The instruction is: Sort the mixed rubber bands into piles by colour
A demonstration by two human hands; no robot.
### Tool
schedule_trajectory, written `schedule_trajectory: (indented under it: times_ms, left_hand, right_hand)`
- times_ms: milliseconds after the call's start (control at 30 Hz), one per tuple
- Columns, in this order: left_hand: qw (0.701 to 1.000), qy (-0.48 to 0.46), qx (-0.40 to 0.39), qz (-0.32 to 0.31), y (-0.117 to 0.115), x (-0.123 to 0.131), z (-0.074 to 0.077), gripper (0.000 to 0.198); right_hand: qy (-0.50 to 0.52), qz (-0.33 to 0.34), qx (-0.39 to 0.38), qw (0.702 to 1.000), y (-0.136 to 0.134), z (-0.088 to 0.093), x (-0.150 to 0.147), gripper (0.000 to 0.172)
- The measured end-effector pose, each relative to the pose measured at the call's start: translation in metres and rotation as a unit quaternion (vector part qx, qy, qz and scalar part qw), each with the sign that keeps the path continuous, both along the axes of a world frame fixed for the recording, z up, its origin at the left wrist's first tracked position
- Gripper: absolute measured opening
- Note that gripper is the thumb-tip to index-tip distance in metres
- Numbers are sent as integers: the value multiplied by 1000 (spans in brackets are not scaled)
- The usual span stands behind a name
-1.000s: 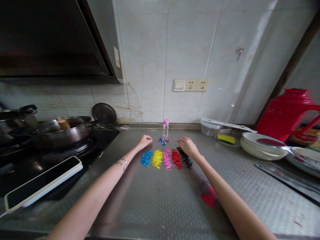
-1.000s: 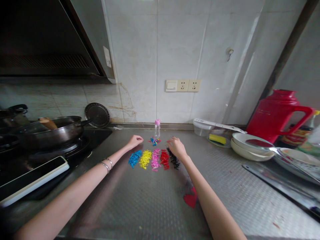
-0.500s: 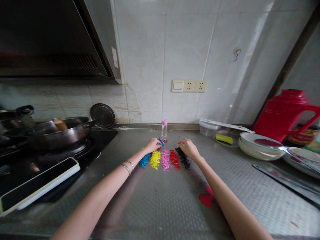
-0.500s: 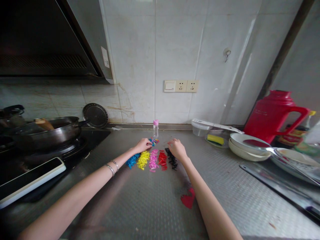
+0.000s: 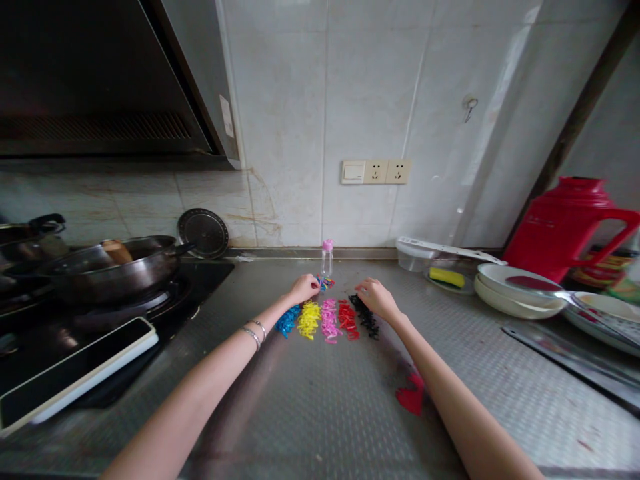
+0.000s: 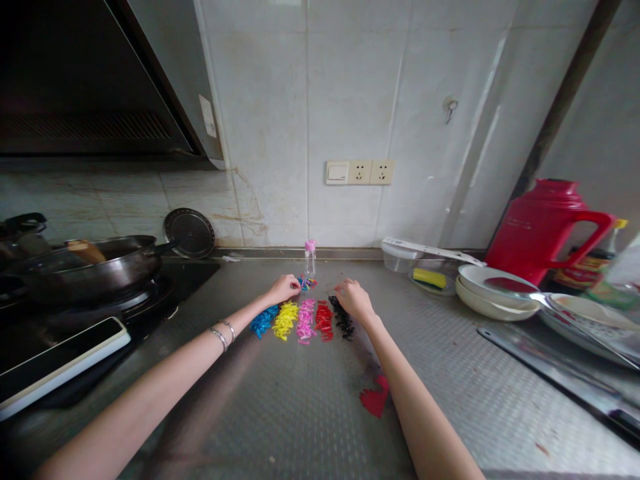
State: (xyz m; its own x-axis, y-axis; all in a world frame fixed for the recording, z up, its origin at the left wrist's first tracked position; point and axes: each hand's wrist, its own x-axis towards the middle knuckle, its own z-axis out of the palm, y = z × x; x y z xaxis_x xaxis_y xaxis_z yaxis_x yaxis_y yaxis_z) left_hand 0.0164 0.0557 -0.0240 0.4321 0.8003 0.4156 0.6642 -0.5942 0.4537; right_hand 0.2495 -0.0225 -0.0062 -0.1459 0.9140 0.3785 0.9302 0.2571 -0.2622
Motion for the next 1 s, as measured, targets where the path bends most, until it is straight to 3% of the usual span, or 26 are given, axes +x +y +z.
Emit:
schedule_trajectory:
  times_ms: [367,567,833,1000]
  left_hand:
    - [999,-33,-39,8,-26,-72,19,11]
    - [993,-67,-94,22,-42,-87,24,13]
    - [982,-79,-171,-19,-42,-100,13,18]
    - [981,-114,-155,29,-41,-106,7,19]
  right_hand:
    - [-4,14,1,1000,0,-3,-5,27]
    - [-11,23,-8,1000,1,-4,-6,26]
    - [-17,24,-4,1000,-1,-4,-7,27]
    - [-13,20,-5,1000,0,-4,-13,27]
